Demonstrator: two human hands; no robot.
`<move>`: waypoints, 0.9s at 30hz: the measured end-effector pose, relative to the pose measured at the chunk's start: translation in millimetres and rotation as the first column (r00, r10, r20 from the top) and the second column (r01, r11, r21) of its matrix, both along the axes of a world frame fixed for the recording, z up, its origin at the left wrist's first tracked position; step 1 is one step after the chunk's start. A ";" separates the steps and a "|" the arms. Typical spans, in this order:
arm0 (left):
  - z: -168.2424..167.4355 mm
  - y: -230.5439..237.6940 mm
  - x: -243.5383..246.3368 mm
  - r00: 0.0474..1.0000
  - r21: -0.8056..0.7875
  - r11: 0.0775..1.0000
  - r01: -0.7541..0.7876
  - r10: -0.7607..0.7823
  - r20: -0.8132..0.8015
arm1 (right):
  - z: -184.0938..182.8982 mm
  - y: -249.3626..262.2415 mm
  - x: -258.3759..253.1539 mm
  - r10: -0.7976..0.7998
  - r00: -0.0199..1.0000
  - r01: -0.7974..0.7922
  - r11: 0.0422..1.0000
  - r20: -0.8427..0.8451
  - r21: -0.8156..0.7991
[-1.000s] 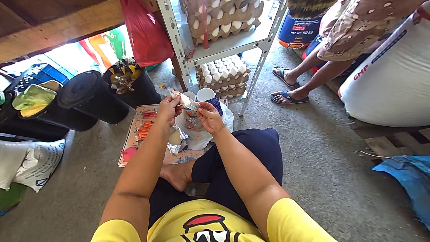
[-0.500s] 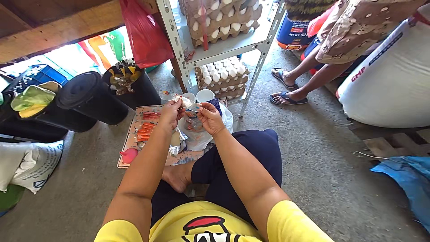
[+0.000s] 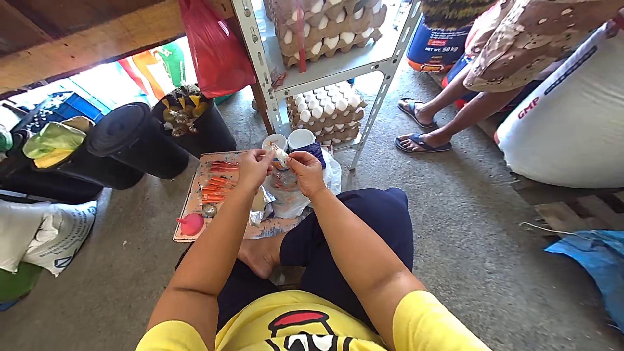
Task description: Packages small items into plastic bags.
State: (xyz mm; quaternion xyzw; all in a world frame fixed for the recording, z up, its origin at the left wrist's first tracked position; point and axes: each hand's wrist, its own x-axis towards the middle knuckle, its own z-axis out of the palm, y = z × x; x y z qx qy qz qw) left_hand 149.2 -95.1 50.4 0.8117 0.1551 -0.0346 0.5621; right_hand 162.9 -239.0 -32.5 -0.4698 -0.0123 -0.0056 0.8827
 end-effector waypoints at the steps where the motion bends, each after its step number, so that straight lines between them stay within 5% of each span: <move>1: -0.5 -1.7 -4.3 0.996 0.041 0.997 0.067 -0.069 0.055 | -0.4 0.8 -0.5 -0.004 1.000 0.004 1.000 0.013 -0.029; 4: -1.5 -5.0 -13.4 0.959 0.228 0.953 0.200 -0.238 0.152 | -0.9 2.3 -1.5 -0.013 0.999 0.018 0.995 0.047 -0.097; 11: -2.4 -12.6 -18.8 0.924 0.536 0.829 0.158 -0.315 0.216 | -5.8 2.6 -0.8 -0.050 0.973 0.127 0.930 0.226 -0.345; 18: -7.3 -12.7 -14.8 0.930 0.585 0.801 0.128 -0.302 0.210 | -4.6 5.5 -5.3 -0.095 0.938 0.258 0.836 0.335 -0.484; 23: -19.0 -11.5 -11.5 0.885 0.720 0.691 0.058 -0.370 0.284 | -6.1 14.4 -9.5 -0.144 0.914 0.329 0.811 0.378 -0.484; 27: -27.3 -20.8 -10.1 0.922 0.653 0.757 -0.028 -0.233 0.309 | -10.7 22.8 -7.5 -0.205 0.931 0.338 0.799 0.303 -0.497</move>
